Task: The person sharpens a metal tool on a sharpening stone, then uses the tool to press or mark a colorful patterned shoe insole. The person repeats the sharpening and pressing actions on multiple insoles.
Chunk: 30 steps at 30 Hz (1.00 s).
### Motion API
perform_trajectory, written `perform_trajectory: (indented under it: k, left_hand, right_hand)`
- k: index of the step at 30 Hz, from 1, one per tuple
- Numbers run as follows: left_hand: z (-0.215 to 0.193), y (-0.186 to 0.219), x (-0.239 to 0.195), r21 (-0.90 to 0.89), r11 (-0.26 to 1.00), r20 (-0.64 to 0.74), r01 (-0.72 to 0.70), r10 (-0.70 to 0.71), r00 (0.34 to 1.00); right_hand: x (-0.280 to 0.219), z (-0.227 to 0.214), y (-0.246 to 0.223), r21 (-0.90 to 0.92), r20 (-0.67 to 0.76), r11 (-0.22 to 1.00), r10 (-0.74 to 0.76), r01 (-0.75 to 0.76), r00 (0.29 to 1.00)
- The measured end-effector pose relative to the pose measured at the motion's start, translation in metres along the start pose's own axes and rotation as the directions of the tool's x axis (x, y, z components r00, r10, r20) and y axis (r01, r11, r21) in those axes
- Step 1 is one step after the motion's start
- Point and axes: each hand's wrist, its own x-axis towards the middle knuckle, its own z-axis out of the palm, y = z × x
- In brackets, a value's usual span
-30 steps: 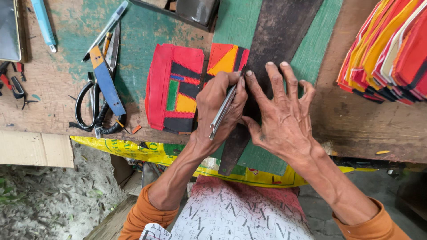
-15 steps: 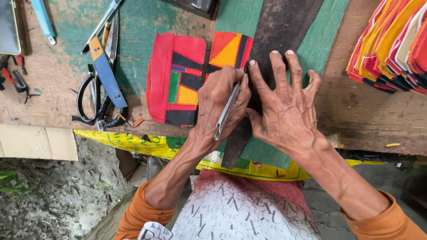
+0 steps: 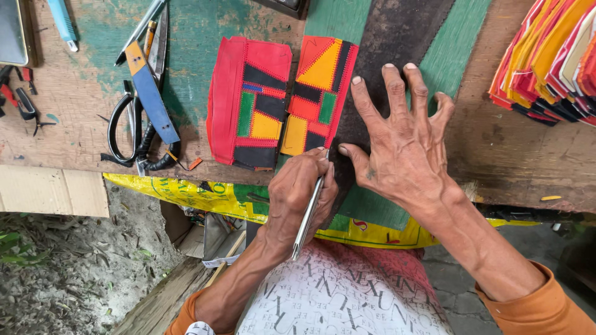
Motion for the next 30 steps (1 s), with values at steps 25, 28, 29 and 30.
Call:
perform_trajectory:
  k: [25, 28, 29, 30]
  left_hand:
    - [0.055, -0.040, 0.059, -0.325, 0.940, -0.222, 0.104, -0.183, 0.958]
    - [0.055, -0.041, 0.056, -0.312, 0.943, -0.212, 0.118, -0.190, 0.959]
    - [0.054, -0.040, 0.055, -0.321, 0.940, -0.198, 0.112, -0.183, 0.963]
    - [0.053, -0.039, 0.055, -0.331, 0.938, -0.183, 0.107, -0.176, 0.967]
  right_hand:
    - [0.001, -0.001, 0.000, 0.010, 0.002, 1.000, 0.026, -0.026, 1.000]
    - [0.001, -0.001, 0.000, 0.003, 0.007, 0.999, 0.032, -0.032, 0.999]
    - [0.000, -0.001, 0.000, 0.006, 0.007, 1.000, 0.030, -0.030, 1.000]
    - [0.000, -0.001, 0.000, 0.009, 0.006, 1.000, 0.029, -0.029, 1.000]
